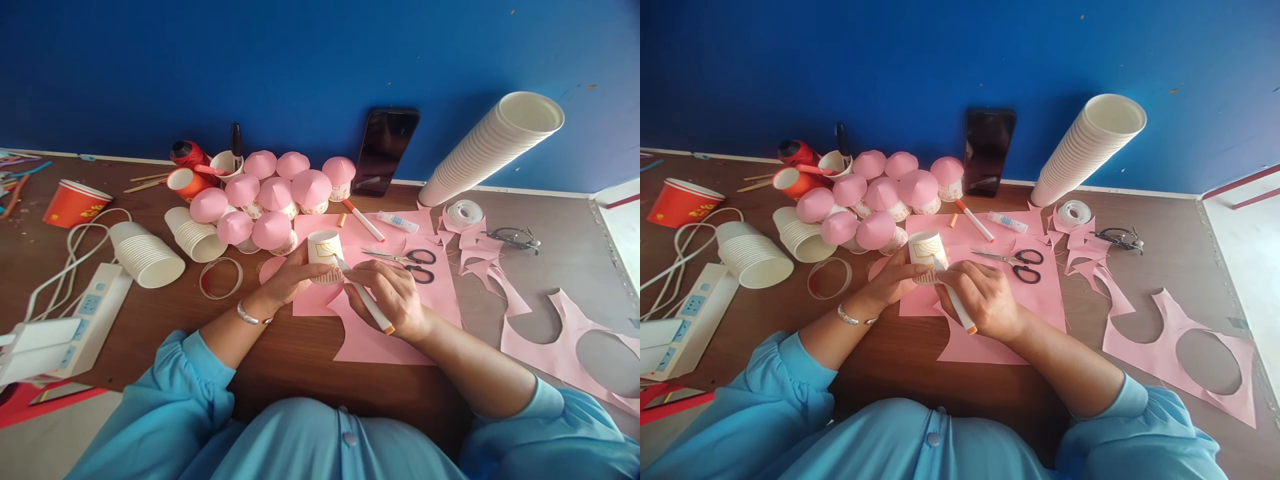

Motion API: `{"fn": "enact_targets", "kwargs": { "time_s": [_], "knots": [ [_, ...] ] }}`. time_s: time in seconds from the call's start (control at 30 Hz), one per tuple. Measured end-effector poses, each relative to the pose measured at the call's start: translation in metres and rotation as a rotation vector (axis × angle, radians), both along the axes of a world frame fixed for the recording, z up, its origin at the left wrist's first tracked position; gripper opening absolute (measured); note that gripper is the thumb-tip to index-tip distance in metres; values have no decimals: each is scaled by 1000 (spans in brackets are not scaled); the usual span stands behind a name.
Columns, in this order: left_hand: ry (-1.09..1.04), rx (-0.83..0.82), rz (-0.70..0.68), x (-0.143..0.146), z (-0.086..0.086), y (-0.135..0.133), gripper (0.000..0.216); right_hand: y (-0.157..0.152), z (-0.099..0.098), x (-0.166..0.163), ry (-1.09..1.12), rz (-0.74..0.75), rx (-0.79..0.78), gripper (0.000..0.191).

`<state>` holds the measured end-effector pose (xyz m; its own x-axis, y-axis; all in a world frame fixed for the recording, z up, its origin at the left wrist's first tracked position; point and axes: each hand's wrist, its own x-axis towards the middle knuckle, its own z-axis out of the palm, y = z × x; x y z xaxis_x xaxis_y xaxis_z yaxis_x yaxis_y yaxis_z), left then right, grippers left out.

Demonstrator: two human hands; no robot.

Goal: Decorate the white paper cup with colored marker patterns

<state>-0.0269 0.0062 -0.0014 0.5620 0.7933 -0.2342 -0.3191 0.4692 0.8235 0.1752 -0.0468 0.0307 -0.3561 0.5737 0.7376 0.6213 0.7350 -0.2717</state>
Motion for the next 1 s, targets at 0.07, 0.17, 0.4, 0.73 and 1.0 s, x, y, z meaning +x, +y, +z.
{"fn": "enact_targets", "kwargs": {
  "time_s": [0.07, 0.17, 0.4, 0.73, 1.0],
  "knots": [
    [-1, 3, 2, 0, 0, 0, 50, -1, 0, 0, 3, -9, -7, 15],
    [13, 16, 5, 0, -1, 0, 50, -3, 1, 0, 15, -3, -11, 16],
    [82, 91, 10, 0, -9, -2, 55, -5, 6, -4, 18, 66, 21, 26],
    [228, 182, 0, -1, -11, -4, 55, -1, 2, -7, -12, 75, 12, 32],
    [269, 198, -17, -2, -10, -4, 58, -1, 3, -7, -24, 48, 14, 25]
  ]
}}
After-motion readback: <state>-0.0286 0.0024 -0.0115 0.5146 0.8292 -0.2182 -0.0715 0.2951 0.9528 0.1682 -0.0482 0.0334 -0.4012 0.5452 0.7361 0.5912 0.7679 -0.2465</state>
